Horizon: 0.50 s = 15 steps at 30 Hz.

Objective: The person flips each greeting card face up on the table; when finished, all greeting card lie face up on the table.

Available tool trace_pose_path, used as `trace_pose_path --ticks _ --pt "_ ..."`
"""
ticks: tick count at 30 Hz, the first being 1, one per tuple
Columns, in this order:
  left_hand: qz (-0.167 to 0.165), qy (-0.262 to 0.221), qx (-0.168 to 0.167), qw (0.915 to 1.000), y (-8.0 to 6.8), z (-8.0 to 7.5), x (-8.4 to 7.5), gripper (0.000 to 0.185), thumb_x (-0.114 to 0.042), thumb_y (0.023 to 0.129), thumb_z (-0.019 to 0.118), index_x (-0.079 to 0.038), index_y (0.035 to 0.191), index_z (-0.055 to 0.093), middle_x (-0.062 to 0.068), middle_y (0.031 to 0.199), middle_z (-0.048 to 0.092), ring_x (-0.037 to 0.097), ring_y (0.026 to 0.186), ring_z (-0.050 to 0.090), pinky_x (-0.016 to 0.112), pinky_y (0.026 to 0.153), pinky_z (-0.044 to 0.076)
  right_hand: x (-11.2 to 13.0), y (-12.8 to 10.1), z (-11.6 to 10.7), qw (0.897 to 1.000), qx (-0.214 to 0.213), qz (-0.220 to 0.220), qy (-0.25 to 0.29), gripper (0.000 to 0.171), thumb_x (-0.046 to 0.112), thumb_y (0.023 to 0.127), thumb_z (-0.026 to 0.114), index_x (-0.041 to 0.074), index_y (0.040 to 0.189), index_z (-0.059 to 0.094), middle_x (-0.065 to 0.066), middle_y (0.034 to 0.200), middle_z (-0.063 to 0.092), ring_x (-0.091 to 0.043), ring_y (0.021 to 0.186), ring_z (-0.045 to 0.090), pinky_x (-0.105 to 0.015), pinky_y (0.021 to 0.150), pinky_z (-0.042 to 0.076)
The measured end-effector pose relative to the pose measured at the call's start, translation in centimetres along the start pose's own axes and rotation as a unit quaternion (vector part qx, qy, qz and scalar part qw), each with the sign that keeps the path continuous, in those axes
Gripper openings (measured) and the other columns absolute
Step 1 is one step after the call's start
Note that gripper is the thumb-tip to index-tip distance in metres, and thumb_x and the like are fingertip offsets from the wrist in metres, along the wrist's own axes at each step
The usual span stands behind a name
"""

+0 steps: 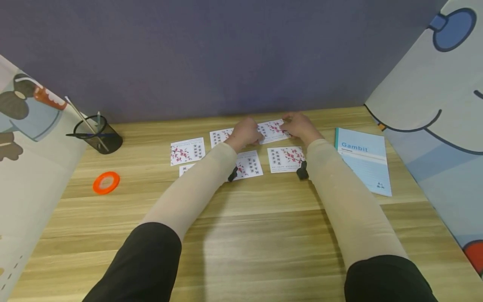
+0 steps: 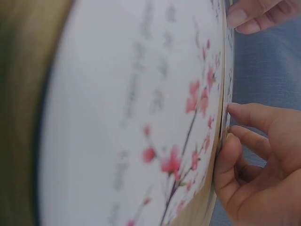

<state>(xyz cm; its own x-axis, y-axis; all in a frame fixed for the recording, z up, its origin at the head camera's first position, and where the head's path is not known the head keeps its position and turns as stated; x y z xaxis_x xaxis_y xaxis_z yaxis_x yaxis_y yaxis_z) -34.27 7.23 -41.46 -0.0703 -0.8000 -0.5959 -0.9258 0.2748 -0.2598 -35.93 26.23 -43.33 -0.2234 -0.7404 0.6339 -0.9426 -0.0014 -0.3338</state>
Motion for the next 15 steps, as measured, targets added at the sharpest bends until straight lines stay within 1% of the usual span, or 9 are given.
trace_pose_path --ticks 3,6,8,11,13,15 --pt "0.002 -0.001 -0.003 1.0 -0.02 0.06 0.11 0.015 -0.018 0.097 0.078 -0.004 0.098 0.072 0.008 0.083 0.076 0.021 0.076 0.072 0.036 0.084 0.059 -0.1 0.01 0.08 1.0 0.002 0.002 0.006 0.062 0.025 0.105 0.066 0.013 0.161 0.045 -0.025 0.152 0.058 -0.006 0.055 0.049 -0.02 0.052 0.045" --pt "0.003 -0.006 -0.005 1.0 0.03 0.14 0.33 0.016 -0.018 0.096 0.078 -0.007 0.091 0.069 0.005 0.08 0.073 0.02 0.074 0.072 0.032 0.074 0.057 -0.09 0.02 0.14 1.0 0.002 0.002 0.007 0.062 0.026 0.105 0.067 0.013 0.162 0.044 -0.025 0.15 0.06 -0.006 0.055 0.049 -0.021 0.052 0.045" --pt "0.003 -0.013 -0.007 0.9999 0.16 0.21 0.48 0.021 -0.018 0.096 0.079 -0.01 0.083 0.065 0.005 0.078 0.073 0.02 0.073 0.071 0.029 0.068 0.054 -0.11 0.03 0.16 1.0 0.002 0.002 0.007 0.063 0.026 0.105 0.067 0.013 0.162 0.044 -0.024 0.147 0.061 -0.006 0.055 0.049 -0.021 0.052 0.045" --pt "0.002 -0.02 -0.004 0.9998 0.46 0.29 0.66 0.034 -0.018 0.095 0.08 -0.014 0.071 0.056 0.005 0.076 0.074 0.018 0.069 0.07 0.026 0.061 0.05 -0.14 -0.02 0.14 1.0 -0.002 0.002 0.01 0.062 0.025 0.105 0.067 0.012 0.161 0.045 -0.024 0.144 0.063 -0.005 0.054 0.049 -0.021 0.053 0.045" --pt "0.003 -0.022 -0.001 0.9998 0.64 0.31 0.71 0.041 -0.019 0.095 0.08 -0.017 0.067 0.051 0.006 0.075 0.074 0.017 0.067 0.068 0.026 0.059 0.049 -0.11 -0.12 0.06 1.0 -0.002 0.004 0.015 0.062 0.024 0.105 0.067 0.012 0.161 0.044 -0.024 0.145 0.063 -0.006 0.055 0.049 -0.021 0.053 0.046" --pt "0.003 -0.021 0.006 0.9998 0.7 0.25 0.7 0.044 -0.021 0.098 0.078 -0.017 0.065 0.049 0.006 0.075 0.074 0.017 0.065 0.065 0.026 0.059 0.048 0.04 -0.27 -0.05 1.0 -0.003 0.006 0.015 0.062 0.024 0.105 0.067 0.011 0.161 0.044 -0.024 0.146 0.062 -0.006 0.056 0.049 -0.022 0.055 0.046"
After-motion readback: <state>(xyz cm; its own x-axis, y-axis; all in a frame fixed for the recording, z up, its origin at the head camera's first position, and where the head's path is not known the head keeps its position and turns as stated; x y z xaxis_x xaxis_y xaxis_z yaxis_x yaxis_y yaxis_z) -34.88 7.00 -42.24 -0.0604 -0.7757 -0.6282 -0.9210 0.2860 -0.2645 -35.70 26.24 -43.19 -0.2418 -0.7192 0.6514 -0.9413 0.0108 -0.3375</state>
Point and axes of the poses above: each hand's wrist, its own y-axis towards the middle knuckle, its own z-axis out of the palm, x = y × z, the point moved 8 cm from there along y, towards the middle knuckle
